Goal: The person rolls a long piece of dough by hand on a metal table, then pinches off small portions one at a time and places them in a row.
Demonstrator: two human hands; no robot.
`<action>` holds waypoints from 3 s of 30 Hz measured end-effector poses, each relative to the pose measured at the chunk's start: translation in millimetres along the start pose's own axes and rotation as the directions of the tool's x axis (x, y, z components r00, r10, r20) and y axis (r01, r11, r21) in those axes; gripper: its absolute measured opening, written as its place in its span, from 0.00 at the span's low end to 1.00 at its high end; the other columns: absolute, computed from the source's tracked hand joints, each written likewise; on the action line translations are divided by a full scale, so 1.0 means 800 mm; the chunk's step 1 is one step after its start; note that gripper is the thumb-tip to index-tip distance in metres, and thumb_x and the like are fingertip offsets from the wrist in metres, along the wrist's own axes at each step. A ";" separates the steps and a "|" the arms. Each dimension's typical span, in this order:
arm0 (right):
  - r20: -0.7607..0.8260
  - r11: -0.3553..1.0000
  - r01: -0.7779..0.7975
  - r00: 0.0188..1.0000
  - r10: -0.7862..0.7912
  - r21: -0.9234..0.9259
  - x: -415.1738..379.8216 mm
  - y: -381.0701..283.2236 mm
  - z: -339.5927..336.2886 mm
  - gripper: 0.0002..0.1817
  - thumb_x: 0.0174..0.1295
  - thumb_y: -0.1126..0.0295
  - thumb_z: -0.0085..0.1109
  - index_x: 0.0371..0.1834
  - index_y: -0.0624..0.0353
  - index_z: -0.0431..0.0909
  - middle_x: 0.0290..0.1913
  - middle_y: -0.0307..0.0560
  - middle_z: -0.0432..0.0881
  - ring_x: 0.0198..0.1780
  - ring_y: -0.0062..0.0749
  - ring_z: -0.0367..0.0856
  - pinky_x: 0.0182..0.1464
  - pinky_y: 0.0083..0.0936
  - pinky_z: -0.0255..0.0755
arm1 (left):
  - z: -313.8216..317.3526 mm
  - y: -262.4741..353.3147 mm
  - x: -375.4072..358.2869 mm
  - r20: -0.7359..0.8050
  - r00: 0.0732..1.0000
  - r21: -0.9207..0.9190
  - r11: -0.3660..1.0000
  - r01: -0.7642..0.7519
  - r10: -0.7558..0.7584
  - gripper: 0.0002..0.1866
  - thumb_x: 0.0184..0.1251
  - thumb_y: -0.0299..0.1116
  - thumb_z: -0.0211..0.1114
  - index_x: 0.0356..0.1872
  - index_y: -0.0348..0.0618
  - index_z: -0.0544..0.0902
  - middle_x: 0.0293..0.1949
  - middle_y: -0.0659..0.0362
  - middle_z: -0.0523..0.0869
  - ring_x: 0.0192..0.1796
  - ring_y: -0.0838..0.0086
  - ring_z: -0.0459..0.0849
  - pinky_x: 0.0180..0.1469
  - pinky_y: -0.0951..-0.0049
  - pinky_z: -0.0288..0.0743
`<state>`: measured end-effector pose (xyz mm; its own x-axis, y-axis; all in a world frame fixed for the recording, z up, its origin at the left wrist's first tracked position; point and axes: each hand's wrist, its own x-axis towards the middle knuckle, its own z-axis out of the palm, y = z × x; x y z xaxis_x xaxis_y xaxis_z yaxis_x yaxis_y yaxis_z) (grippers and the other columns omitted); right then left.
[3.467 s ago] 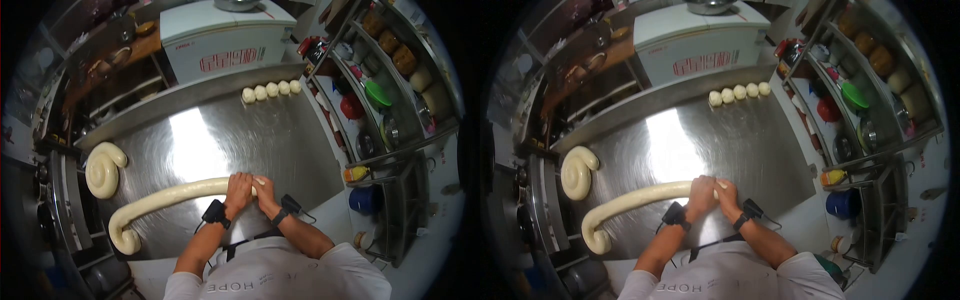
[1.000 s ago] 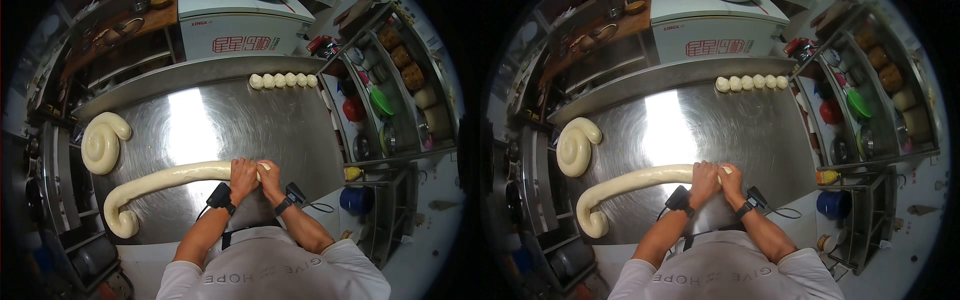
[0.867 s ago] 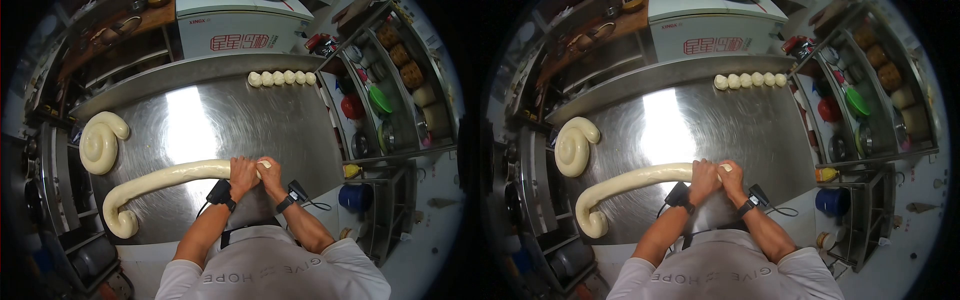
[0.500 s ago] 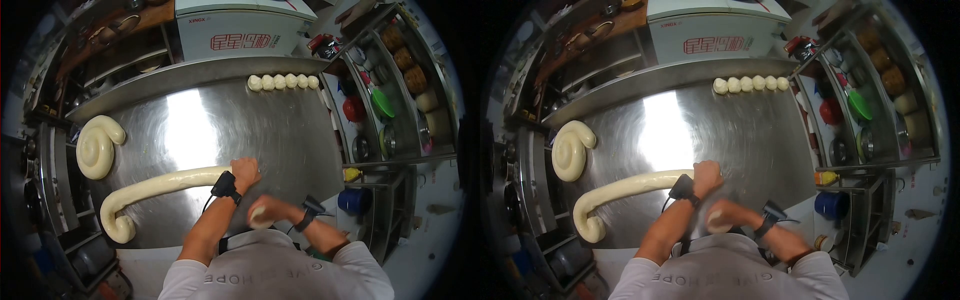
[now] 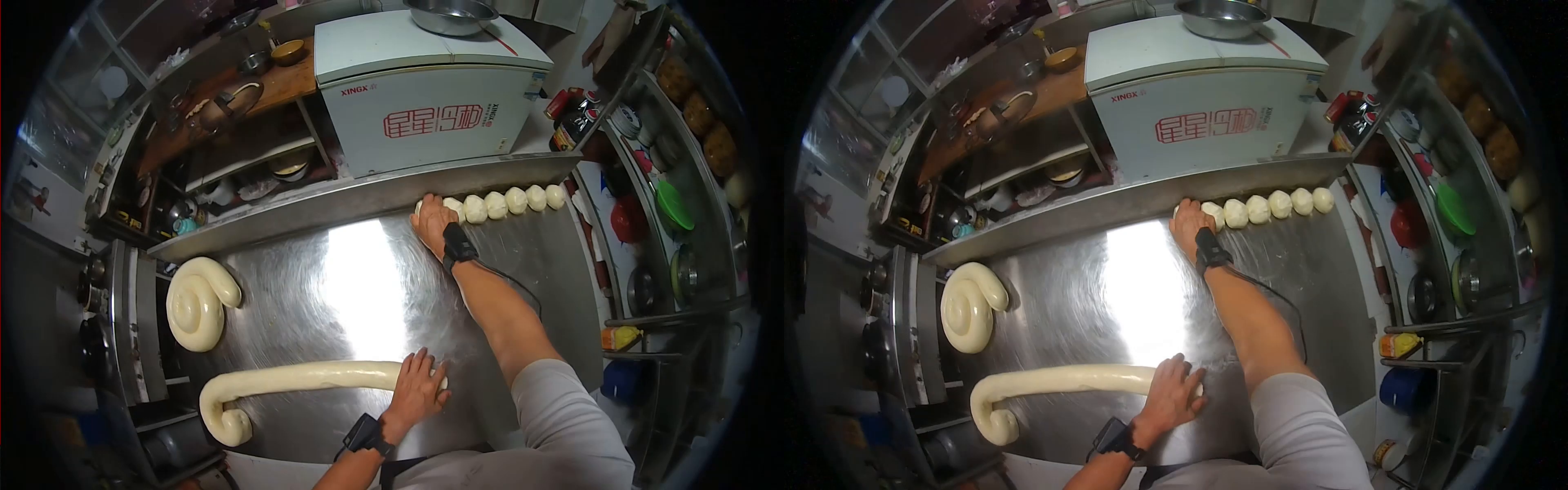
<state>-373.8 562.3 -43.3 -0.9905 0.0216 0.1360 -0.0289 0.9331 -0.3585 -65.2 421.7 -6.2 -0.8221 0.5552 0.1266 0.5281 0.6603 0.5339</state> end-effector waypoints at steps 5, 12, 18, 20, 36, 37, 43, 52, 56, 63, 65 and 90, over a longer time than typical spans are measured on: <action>0.122 0.997 -0.075 0.990 0.076 -0.013 -0.026 -0.015 -0.042 0.31 0.62 0.55 0.70 0.58 0.67 0.73 0.58 0.59 0.80 0.50 0.60 0.87 0.51 0.51 0.81 | -0.020 -0.005 -0.001 0.146 0.986 0.067 0.995 0.068 -0.077 0.35 0.52 0.44 0.79 0.62 0.40 0.81 0.51 0.49 0.78 0.59 0.55 0.74 0.59 0.55 0.67; 0.285 0.869 -0.211 0.955 0.085 0.448 -0.316 0.019 -0.062 0.13 0.70 0.63 0.59 0.40 0.61 0.87 0.37 0.59 0.87 0.43 0.51 0.87 0.46 0.41 0.80 | -0.022 -0.036 -0.006 0.371 0.928 0.132 0.986 -0.101 0.046 0.36 0.51 0.44 0.80 0.61 0.39 0.79 0.48 0.53 0.79 0.53 0.58 0.77 0.55 0.56 0.68; 0.710 -0.004 -0.719 0.685 0.159 0.695 -0.431 -0.038 -0.078 0.17 0.74 0.63 0.60 0.55 0.64 0.84 0.44 0.41 0.86 0.46 0.27 0.86 0.41 0.25 0.82 | -0.020 -0.049 -0.034 0.136 0.980 -0.087 0.988 -0.131 0.142 0.34 0.52 0.40 0.79 0.60 0.36 0.79 0.47 0.51 0.81 0.53 0.57 0.80 0.55 0.58 0.71; 0.716 -0.036 -0.718 0.688 0.121 0.695 -0.426 -0.046 -0.074 0.15 0.74 0.63 0.59 0.52 0.63 0.84 0.44 0.42 0.86 0.45 0.27 0.86 0.41 0.24 0.82 | -0.023 -0.048 -0.040 0.109 0.980 -0.110 0.982 -0.151 0.163 0.37 0.52 0.42 0.79 0.63 0.35 0.78 0.47 0.51 0.81 0.53 0.57 0.79 0.55 0.58 0.71; 0.091 0.409 -0.363 0.830 0.550 0.837 -0.487 -0.085 0.001 0.06 0.68 0.71 0.67 0.43 0.61 0.86 0.37 0.37 0.86 0.39 0.20 0.80 0.41 0.25 0.77 | 0.004 -0.047 -0.063 0.035 0.996 0.033 0.996 -0.088 0.086 0.09 0.51 0.36 0.68 0.31 0.42 0.85 0.32 0.48 0.87 0.40 0.55 0.83 0.46 0.55 0.71; 0.067 0.413 -0.321 0.849 0.523 0.852 -0.488 -0.080 0.006 0.07 0.66 0.71 0.69 0.42 0.62 0.85 0.36 0.37 0.85 0.38 0.20 0.80 0.42 0.24 0.77 | -0.004 -0.041 -0.062 0.006 0.997 0.057 0.995 -0.077 0.077 0.10 0.52 0.38 0.69 0.30 0.43 0.86 0.31 0.49 0.88 0.39 0.56 0.84 0.45 0.55 0.71; 0.274 0.397 -0.449 0.863 0.424 0.801 -0.457 -0.088 -0.071 0.11 0.56 0.68 0.69 0.39 0.63 0.88 0.34 0.46 0.89 0.37 0.28 0.86 0.41 0.28 0.79 | -0.006 -0.041 -0.045 0.091 0.996 0.162 0.986 -0.027 0.013 0.14 0.51 0.46 0.72 0.27 0.46 0.88 0.30 0.54 0.90 0.39 0.57 0.86 0.42 0.55 0.72; 0.645 0.345 -0.546 0.668 -0.372 0.764 -0.446 -0.067 -0.155 0.11 0.58 0.73 0.66 0.45 0.57 0.87 0.42 0.39 0.88 0.48 0.23 0.83 0.52 0.21 0.76 | 0.020 -0.044 -0.008 0.352 0.919 0.254 0.963 0.090 -0.179 0.18 0.55 0.52 0.71 0.33 0.48 0.91 0.35 0.53 0.92 0.46 0.57 0.88 0.47 0.52 0.74; 0.611 -0.013 -0.612 0.790 -0.049 0.791 -0.347 -0.015 -0.097 0.31 0.60 0.68 0.74 0.67 0.61 0.74 0.56 0.41 0.84 0.57 0.27 0.81 0.62 0.24 0.76 | 0.012 -0.033 -0.042 0.141 0.989 0.117 0.993 0.034 -0.051 0.26 0.48 0.41 0.75 0.51 0.44 0.84 0.45 0.47 0.81 0.51 0.53 0.78 0.52 0.52 0.70; -0.059 0.914 0.059 0.998 -0.039 0.402 -0.084 -0.054 -0.046 0.32 0.59 0.61 0.72 0.63 0.66 0.72 0.53 0.69 0.81 0.53 0.61 0.85 0.57 0.46 0.80 | -0.017 -0.026 -0.055 -0.022 0.998 -0.060 0.996 -0.063 0.062 0.27 0.49 0.38 0.76 0.52 0.40 0.83 0.45 0.44 0.76 0.54 0.47 0.74 0.54 0.50 0.70; -0.006 0.992 -0.015 1.000 0.016 0.127 -0.035 -0.074 -0.034 0.30 0.61 0.59 0.70 0.60 0.67 0.74 0.50 0.68 0.81 0.51 0.62 0.86 0.56 0.48 0.80 | -0.022 -0.025 -0.061 0.001 0.999 -0.040 0.998 -0.044 0.044 0.28 0.51 0.39 0.76 0.55 0.40 0.83 0.50 0.42 0.77 0.61 0.43 0.73 0.64 0.46 0.68; 0.732 -0.173 -0.714 0.675 0.087 0.679 -0.445 -0.094 -0.025 0.17 0.74 0.67 0.59 0.62 0.63 0.79 0.54 0.47 0.84 0.51 0.31 0.87 0.45 0.26 0.86 | -0.059 -0.091 -0.082 0.112 0.973 -0.096 0.977 -0.191 0.201 0.36 0.50 0.39 0.81 0.60 0.38 0.78 0.46 0.51 0.83 0.50 0.54 0.81 0.54 0.56 0.72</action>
<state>-16.5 491.6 -46.5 -0.7702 -0.1673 -0.6155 0.6204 -0.4207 -0.6619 -59.8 313.4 -13.6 -0.6698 0.7297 0.1374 0.6527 0.4904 0.5775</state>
